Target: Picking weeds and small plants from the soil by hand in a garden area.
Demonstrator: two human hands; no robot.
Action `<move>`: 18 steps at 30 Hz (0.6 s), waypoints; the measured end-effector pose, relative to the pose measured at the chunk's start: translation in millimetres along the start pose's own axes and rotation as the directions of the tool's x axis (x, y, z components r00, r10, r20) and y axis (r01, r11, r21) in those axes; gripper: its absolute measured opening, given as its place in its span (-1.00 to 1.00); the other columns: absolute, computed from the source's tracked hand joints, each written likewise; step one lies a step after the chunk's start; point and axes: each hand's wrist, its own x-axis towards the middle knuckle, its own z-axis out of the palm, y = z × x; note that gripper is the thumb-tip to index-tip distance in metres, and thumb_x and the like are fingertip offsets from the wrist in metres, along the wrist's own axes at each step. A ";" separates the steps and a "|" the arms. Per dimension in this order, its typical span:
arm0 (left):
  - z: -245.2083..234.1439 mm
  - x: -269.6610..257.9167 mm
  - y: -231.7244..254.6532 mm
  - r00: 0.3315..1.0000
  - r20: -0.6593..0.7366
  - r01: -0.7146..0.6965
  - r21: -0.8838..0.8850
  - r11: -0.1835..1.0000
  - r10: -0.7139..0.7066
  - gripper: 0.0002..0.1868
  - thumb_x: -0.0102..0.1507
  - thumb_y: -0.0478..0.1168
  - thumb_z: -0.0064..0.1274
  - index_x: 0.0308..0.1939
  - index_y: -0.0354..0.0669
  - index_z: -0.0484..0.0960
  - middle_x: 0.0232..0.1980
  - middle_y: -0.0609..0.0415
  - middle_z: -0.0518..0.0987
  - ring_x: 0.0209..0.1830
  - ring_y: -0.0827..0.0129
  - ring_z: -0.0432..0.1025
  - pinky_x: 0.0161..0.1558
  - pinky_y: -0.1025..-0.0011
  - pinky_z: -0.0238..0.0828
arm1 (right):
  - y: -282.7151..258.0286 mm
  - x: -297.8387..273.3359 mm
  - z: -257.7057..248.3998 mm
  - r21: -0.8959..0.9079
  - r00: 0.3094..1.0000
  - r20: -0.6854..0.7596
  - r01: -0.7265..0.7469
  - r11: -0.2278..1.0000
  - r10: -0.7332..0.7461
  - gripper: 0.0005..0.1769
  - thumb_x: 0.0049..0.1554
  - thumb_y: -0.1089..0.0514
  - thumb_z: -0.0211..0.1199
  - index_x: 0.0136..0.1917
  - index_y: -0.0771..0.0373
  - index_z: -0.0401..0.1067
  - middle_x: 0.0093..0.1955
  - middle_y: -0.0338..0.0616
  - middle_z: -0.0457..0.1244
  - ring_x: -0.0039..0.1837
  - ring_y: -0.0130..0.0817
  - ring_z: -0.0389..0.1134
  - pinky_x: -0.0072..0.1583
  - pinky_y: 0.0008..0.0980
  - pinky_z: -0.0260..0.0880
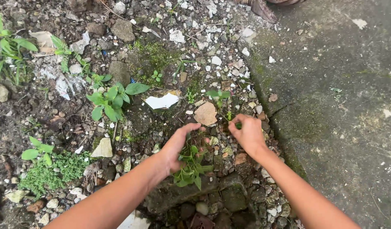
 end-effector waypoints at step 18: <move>4.2 27.8 -10.8 1.000 0.028 -0.009 0.018 1.000 0.009 -0.68 0.28 0.10 -0.05 -0.02 0.07 0.56 -0.25 0.11 0.66 -0.46 0.44 0.39 -0.43 0.43 0.30 | -16.1 -70.6 -48.8 0.109 0.991 0.083 -0.117 0.987 0.108 -0.77 0.11 0.03 0.32 -0.04 0.15 0.66 -0.03 -0.17 0.49 -0.51 -0.49 0.16 -0.39 -0.52 0.35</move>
